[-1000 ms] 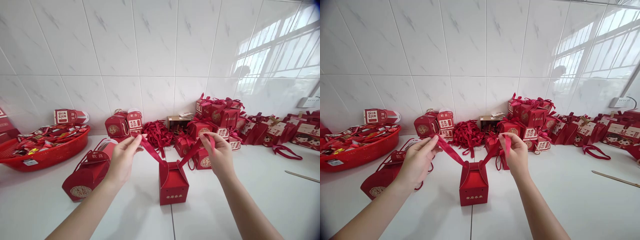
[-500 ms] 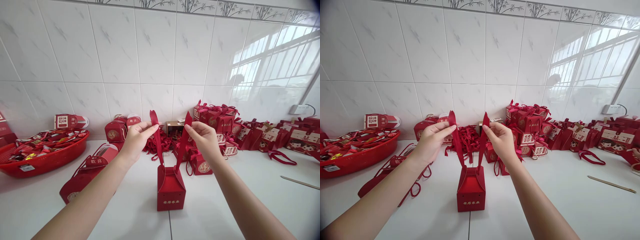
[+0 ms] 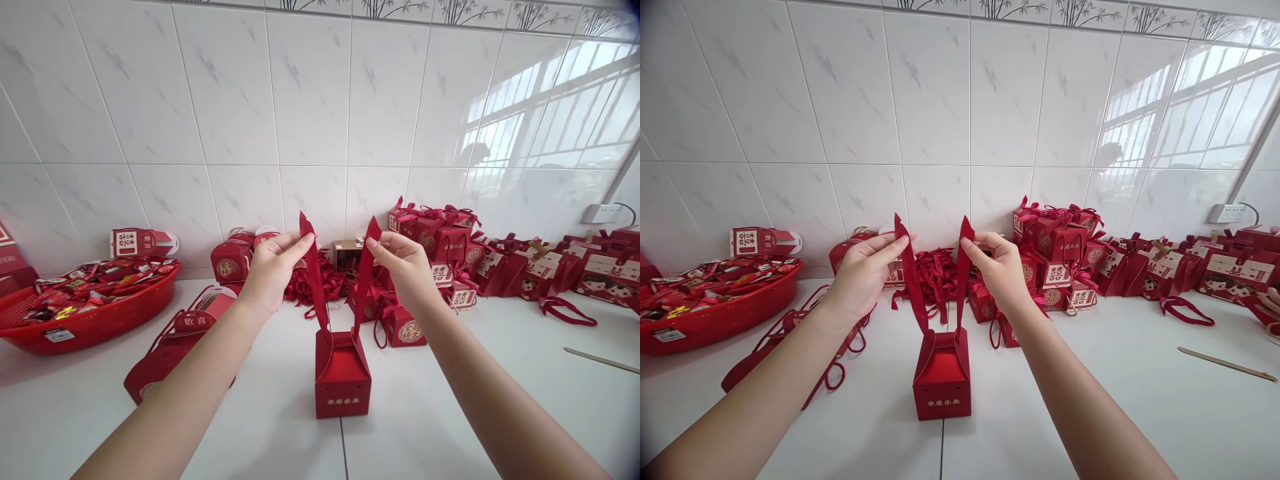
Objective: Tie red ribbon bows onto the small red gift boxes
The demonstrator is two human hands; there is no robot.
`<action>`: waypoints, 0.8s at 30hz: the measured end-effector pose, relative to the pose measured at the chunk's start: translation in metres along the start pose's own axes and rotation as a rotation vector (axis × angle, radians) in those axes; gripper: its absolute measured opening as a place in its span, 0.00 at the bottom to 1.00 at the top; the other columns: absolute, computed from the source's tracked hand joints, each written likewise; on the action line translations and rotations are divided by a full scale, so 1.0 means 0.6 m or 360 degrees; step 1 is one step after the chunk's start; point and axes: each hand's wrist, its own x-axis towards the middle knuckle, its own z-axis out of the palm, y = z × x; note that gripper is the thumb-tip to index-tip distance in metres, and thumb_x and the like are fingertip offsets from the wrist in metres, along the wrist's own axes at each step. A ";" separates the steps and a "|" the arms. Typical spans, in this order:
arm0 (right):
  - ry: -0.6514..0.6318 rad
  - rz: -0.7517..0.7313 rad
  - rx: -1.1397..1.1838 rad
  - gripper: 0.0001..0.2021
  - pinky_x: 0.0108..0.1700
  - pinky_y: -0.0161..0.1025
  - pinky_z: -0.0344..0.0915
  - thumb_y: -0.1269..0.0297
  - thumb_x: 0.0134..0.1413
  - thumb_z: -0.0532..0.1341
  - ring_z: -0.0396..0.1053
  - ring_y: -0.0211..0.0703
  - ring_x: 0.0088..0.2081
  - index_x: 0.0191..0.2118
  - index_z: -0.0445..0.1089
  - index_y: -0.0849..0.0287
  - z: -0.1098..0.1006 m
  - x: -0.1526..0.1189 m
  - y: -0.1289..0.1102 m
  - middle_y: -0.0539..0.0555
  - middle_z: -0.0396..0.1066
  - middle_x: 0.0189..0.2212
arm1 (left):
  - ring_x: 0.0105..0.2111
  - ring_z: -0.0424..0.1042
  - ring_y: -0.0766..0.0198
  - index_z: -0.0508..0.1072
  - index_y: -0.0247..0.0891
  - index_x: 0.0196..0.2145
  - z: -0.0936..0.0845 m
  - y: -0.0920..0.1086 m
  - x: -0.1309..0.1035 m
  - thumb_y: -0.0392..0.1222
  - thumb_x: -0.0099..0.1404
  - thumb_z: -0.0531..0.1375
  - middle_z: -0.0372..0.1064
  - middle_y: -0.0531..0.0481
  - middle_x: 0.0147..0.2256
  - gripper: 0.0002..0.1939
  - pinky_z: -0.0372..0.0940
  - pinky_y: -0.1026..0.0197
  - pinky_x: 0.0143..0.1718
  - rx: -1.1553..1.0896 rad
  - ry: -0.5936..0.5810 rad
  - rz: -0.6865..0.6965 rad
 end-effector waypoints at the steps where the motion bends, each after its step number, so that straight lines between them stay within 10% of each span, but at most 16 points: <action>1: -0.0010 -0.0005 0.0016 0.10 0.35 0.35 0.63 0.57 0.47 0.65 0.65 0.35 0.31 0.31 0.72 0.59 0.000 0.001 -0.002 0.49 0.68 0.28 | 0.34 0.73 0.62 0.80 0.37 0.33 0.000 -0.002 -0.002 0.46 0.52 0.68 0.77 0.49 0.32 0.12 0.67 0.62 0.36 0.0014 -0.0001 -0.0007; 24: -0.0241 0.0231 0.0269 0.10 0.27 0.34 0.65 0.60 0.49 0.65 0.66 0.33 0.23 0.34 0.68 0.60 0.014 -0.001 -0.016 0.49 0.71 0.23 | 0.28 0.73 0.66 0.68 0.38 0.43 0.008 0.010 -0.018 0.46 0.61 0.62 0.73 0.54 0.25 0.15 0.68 0.63 0.33 0.0121 -0.0269 0.0093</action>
